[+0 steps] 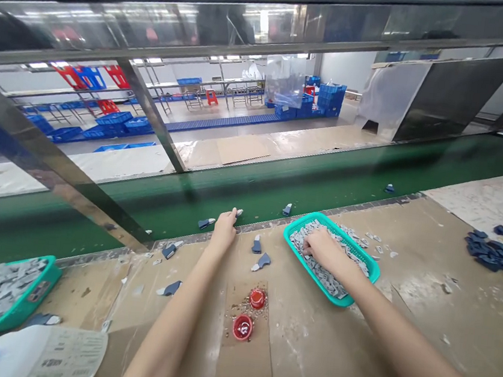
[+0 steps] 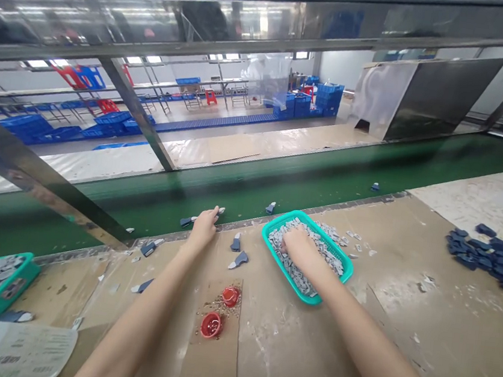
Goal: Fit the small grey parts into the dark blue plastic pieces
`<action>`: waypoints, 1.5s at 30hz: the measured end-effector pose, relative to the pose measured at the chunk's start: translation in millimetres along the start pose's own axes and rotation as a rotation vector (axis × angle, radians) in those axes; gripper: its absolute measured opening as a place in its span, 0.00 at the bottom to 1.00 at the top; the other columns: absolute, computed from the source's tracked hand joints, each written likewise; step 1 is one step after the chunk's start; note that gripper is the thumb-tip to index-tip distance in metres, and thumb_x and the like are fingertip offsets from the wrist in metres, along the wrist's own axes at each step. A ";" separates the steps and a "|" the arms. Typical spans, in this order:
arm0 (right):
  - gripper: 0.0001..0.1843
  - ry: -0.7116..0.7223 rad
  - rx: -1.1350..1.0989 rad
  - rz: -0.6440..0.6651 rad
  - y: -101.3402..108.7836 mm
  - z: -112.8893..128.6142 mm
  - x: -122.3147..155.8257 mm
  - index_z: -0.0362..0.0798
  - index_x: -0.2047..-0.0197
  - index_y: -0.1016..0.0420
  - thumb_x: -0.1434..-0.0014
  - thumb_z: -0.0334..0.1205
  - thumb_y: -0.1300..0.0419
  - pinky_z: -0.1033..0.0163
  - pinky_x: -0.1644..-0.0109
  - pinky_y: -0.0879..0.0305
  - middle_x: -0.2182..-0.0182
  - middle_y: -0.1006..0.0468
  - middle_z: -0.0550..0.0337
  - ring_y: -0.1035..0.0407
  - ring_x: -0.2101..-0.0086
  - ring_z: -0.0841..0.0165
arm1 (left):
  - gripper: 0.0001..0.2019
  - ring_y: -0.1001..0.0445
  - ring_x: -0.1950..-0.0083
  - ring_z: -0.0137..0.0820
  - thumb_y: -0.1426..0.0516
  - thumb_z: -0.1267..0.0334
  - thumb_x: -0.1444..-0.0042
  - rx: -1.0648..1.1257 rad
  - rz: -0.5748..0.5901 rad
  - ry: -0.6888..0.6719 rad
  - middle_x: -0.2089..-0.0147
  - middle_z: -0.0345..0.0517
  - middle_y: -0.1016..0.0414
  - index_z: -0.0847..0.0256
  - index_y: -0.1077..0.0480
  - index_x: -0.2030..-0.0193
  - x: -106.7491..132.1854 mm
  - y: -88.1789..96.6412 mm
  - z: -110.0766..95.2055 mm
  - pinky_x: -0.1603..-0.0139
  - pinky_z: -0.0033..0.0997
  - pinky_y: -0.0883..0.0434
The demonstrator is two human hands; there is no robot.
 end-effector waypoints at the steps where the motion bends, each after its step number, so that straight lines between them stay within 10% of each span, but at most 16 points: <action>1: 0.08 0.004 0.010 -0.006 -1.5 -0.3 2.0 0.46 0.77 0.27 0.47 0.28 0.39 0.63 0.61 0.41 0.72 0.26 0.52 0.35 0.58 0.57 | 0.16 0.33 0.46 0.39 0.46 0.60 0.40 -0.023 0.007 -0.005 0.45 0.52 0.33 0.62 0.34 0.47 -3.5 -3.5 3.2 0.47 0.49 0.34; 15: 0.14 0.065 -0.209 -0.113 9.5 -21.3 30.2 0.48 0.65 0.26 0.35 0.42 0.51 0.63 0.60 0.38 0.66 0.24 0.56 0.31 0.63 0.63 | 0.14 0.31 0.50 0.38 0.45 0.60 0.41 -0.158 -0.051 0.294 0.49 0.51 0.31 0.64 0.32 0.51 25.4 74.7 75.2 0.49 0.48 0.33; 22: 0.09 0.040 -0.652 -0.191 18.7 2.6 61.9 0.50 0.68 0.28 0.41 0.45 0.43 0.64 0.65 0.35 0.70 0.23 0.61 0.29 0.68 0.65 | 0.14 0.29 0.49 0.38 0.44 0.60 0.43 0.188 -0.140 0.253 0.52 0.52 0.28 0.63 0.33 0.52 68.9 88.8 15.4 0.49 0.43 0.32; 29: 0.13 -0.027 -1.031 0.061 -38.1 60.1 82.6 0.46 0.70 0.26 0.47 0.49 0.37 0.64 0.69 0.34 0.74 0.23 0.58 0.29 0.72 0.66 | 0.18 0.24 0.53 0.37 0.36 0.59 0.54 0.701 -0.102 0.323 0.56 0.50 0.24 0.60 0.33 0.56 184.6 110.4 -60.7 0.51 0.35 0.28; 35: 0.19 -0.169 -1.224 0.137 -77.1 76.2 78.4 0.43 0.70 0.28 0.52 0.52 0.34 0.66 0.76 0.35 0.77 0.22 0.54 0.31 0.79 0.69 | 0.20 0.23 0.54 0.41 0.32 0.64 0.60 1.081 -0.305 0.593 0.60 0.52 0.20 0.61 0.33 0.61 242.6 93.8 -73.9 0.51 0.36 0.28; 45: 0.22 -0.175 -1.238 0.130 -76.4 80.1 77.6 0.43 0.71 0.29 0.54 0.55 0.33 0.69 0.78 0.39 0.78 0.23 0.55 0.34 0.80 0.72 | 0.17 0.22 0.56 0.38 0.32 0.65 0.61 1.090 -0.356 0.673 0.58 0.52 0.20 0.62 0.31 0.64 250.6 69.9 -84.6 0.53 0.33 0.27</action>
Point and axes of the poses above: each hand's wrist, its own x-axis away from the middle knuckle, its own y-axis out of the back of the hand, z = x × y, the point moved 3 cm from there along -x, towards the middle knuckle
